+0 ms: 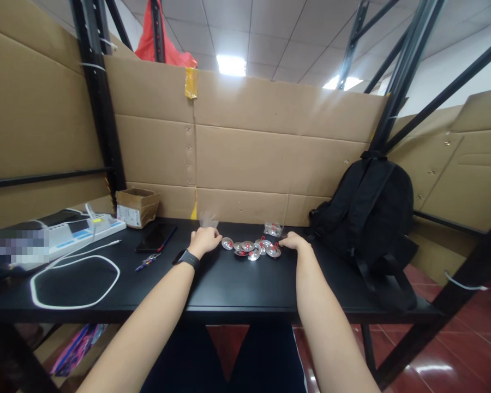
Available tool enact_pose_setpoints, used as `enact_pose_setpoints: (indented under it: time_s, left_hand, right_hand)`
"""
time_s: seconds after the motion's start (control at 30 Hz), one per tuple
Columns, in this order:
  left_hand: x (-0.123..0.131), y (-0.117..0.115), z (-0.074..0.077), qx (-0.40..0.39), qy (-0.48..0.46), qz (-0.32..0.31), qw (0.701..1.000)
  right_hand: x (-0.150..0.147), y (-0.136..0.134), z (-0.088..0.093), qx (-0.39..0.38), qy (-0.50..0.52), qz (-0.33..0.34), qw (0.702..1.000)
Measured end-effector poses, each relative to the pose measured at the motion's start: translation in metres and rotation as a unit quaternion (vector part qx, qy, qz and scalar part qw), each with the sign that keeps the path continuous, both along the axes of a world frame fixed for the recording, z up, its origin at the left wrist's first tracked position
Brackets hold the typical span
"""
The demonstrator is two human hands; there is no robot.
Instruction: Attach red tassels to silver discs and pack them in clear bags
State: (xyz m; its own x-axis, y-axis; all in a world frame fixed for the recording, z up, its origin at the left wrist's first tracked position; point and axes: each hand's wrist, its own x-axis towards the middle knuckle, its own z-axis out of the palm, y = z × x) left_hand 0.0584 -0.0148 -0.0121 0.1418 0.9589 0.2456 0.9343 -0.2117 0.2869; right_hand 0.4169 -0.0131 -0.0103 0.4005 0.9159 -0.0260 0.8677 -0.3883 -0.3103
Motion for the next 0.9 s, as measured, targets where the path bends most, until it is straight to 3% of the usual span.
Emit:
enact_pose_setpoints:
  time_s: [0.13,0.23,0.3,0.4,0.47,0.53,0.63,0.7,0.9]
  left_hand:
    - [-0.001,-0.002,0.000,0.023,-0.022,0.002,0.999]
    - [-0.001,-0.001,0.001,0.051,-0.055,0.000,0.997]
    - [0.001,0.003,0.000,0.061,-0.109,-0.010,0.992]
    - [0.007,0.010,-0.003,0.041,-0.261,-0.076,0.962]
    - [0.014,0.012,-0.005,0.004,-0.381,-0.160,0.911]
    - [0.020,0.010,-0.006,-0.013,-0.470,-0.223,0.854]
    - [0.025,0.004,-0.002,-0.008,-0.534,-0.293,0.793]
    - [0.025,-0.002,0.002,-0.028,-0.541,-0.325,0.775]
    - [0.021,-0.009,0.012,-0.046,-0.525,-0.319,0.788]
  right_hand:
    - [-0.001,-0.002,0.004,0.003,0.033,-0.038,0.999]
    - [0.000,-0.003,0.009,0.100,0.036,-0.092,0.990]
    - [-0.005,-0.004,0.015,0.193,0.042,-0.088,0.976]
    - [-0.033,-0.007,0.024,0.322,0.144,0.068,0.933]
    - [-0.064,-0.010,0.029,0.370,0.265,0.235,0.859]
    - [-0.097,-0.016,0.031,0.367,0.347,0.344,0.791]
    - [-0.130,-0.026,0.030,0.314,0.431,0.408,0.741]
    - [-0.137,-0.030,0.028,0.294,0.434,0.435,0.733]
    - [-0.128,-0.030,0.026,0.270,0.407,0.425,0.762]
